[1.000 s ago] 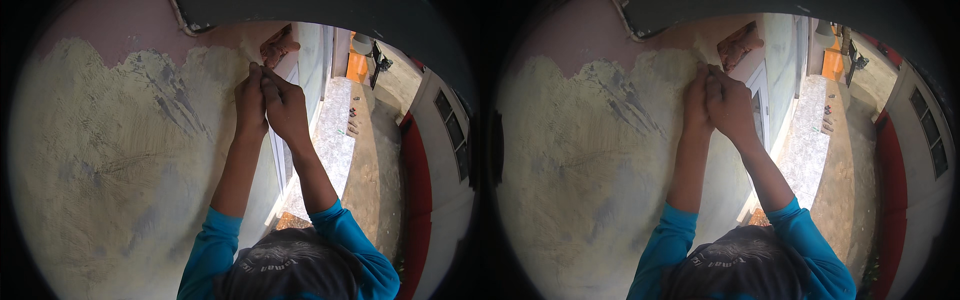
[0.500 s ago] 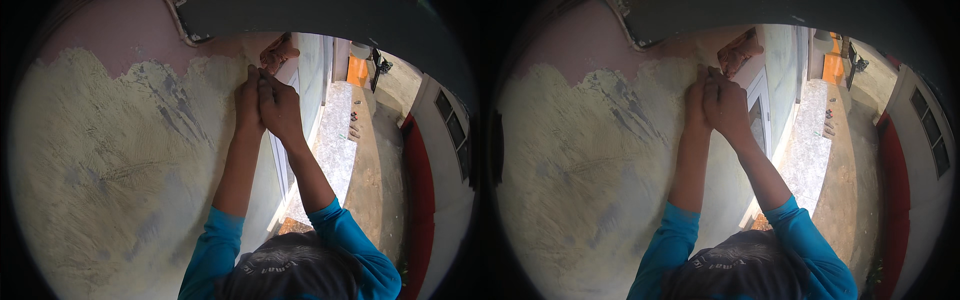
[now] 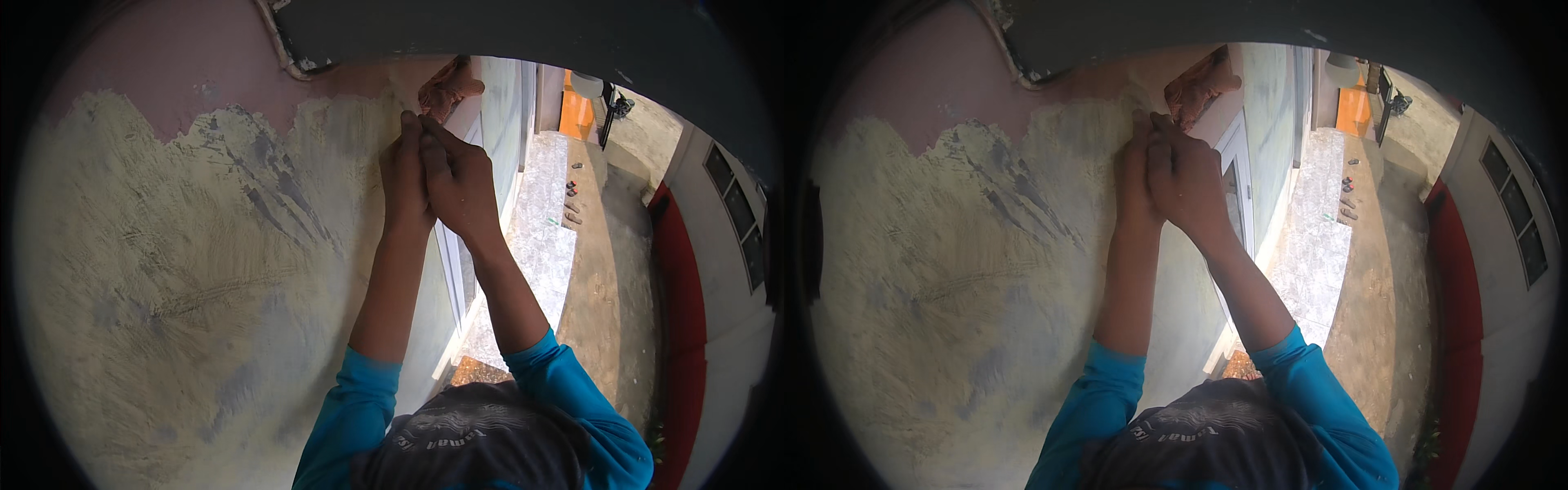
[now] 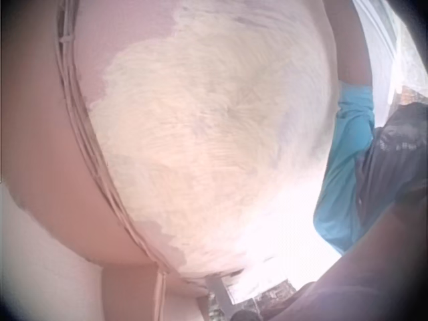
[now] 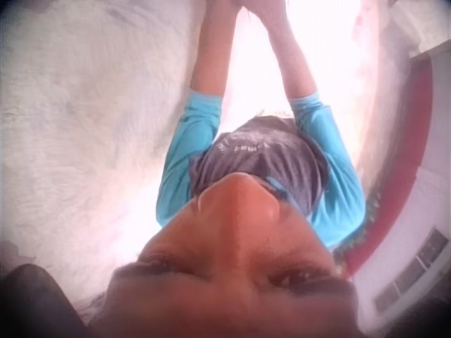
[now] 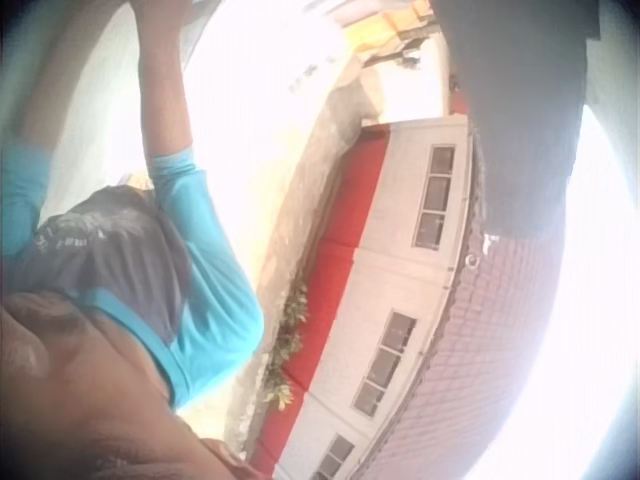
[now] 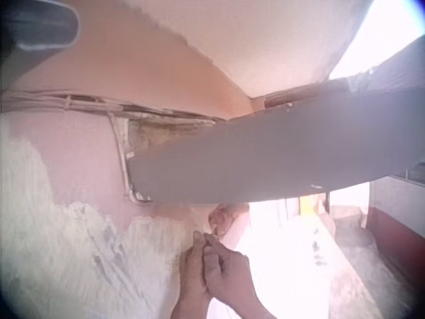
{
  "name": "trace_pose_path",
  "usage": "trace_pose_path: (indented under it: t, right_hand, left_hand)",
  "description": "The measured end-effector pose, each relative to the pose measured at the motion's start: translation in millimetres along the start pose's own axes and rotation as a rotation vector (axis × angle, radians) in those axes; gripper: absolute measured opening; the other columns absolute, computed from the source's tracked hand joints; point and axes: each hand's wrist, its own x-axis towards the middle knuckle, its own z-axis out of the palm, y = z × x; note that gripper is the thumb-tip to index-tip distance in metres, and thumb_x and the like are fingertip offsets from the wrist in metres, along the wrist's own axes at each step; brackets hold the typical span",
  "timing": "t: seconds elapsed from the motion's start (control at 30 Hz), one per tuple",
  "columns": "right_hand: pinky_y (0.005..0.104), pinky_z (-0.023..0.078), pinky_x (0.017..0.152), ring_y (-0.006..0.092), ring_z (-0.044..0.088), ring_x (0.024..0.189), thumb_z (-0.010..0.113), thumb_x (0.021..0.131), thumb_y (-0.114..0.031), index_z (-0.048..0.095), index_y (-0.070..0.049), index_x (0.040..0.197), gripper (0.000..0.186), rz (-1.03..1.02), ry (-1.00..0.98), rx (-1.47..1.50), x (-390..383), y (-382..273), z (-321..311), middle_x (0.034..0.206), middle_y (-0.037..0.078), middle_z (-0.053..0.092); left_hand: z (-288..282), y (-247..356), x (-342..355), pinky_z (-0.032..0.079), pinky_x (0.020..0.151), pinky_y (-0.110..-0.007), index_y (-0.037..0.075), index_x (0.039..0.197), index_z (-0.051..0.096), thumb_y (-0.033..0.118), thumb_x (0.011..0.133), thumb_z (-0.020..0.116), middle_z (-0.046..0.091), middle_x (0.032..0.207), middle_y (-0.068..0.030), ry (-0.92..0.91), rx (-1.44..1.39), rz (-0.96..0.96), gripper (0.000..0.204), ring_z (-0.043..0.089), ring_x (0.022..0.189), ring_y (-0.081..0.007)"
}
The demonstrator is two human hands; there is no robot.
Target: The person uses a trowel to apply and smooth a layer of white plaster onto a pink wall. They repeatedly spread the material and occasionally use their hand to check the surface texture.
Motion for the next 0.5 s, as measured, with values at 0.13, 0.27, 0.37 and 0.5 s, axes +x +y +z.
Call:
trace_pose_path:
  t: [0.13, 0.27, 0.37, 0.5]
  right_hand:
    - [0.0382, 0.06, 0.098, 0.0257, 0.081, 0.107, 0.055, 0.112, -0.024, 0.071, 0.0, 0.149, 0.047, 0.105, 0.007, -0.018, -2.1, -0.4, -0.9, 0.113, 0.026, 0.084]
    - [0.0481, 0.061, 0.091, 0.0458, 0.081, 0.099, 0.053, 0.109, -0.025, 0.073, -0.002, 0.144, 0.046, 0.043, 0.012, -0.001, -3.7, -0.8, 0.3, 0.1, 0.032, 0.08]
    - [0.0452, 0.062, 0.088, 0.0432, 0.082, 0.092, 0.053, 0.109, -0.024, 0.072, -0.002, 0.145, 0.047, 0.02, 0.038, 0.043, -3.9, -2.9, -0.3, 0.097, 0.03, 0.08]
    - [0.0459, 0.061, 0.081, 0.0401, 0.081, 0.084, 0.054, 0.109, -0.024, 0.071, -0.001, 0.146, 0.046, 0.103, -0.053, -0.015, -4.5, -6.8, -5.6, 0.088, 0.027, 0.079]
  left_hand:
    - [-5.6, -3.4, -0.4, 0.05, 0.074, -0.027, 0.008, 0.11, 0.069, 0.047, 0.121, 0.054, 0.061, 0.093, 0.0028, 0.064, 0.077, -0.001, 0.043, 0.059, 0.083, -0.0066]
    - [-0.6, -1.5, -1.2, 0.049, 0.069, -0.028, 0.004, 0.1, 0.069, 0.047, 0.119, 0.056, 0.061, 0.085, 0.0004, 0.065, 0.021, 0.076, 0.048, 0.059, 0.078, -0.0075]
    - [8.5, 3.0, -4.7, 0.05, 0.072, -0.028, 0.004, 0.101, 0.069, 0.046, 0.12, 0.055, 0.062, 0.086, 0.0005, 0.093, 0.052, 0.062, 0.048, 0.059, 0.079, -0.0074]
    - [10.8, 5.6, -6.3, 0.048, 0.069, -0.028, 0.006, 0.101, 0.068, 0.046, 0.12, 0.055, 0.06, 0.087, 0.002, 0.158, 0.036, 0.025, 0.046, 0.056, 0.076, -0.0065]
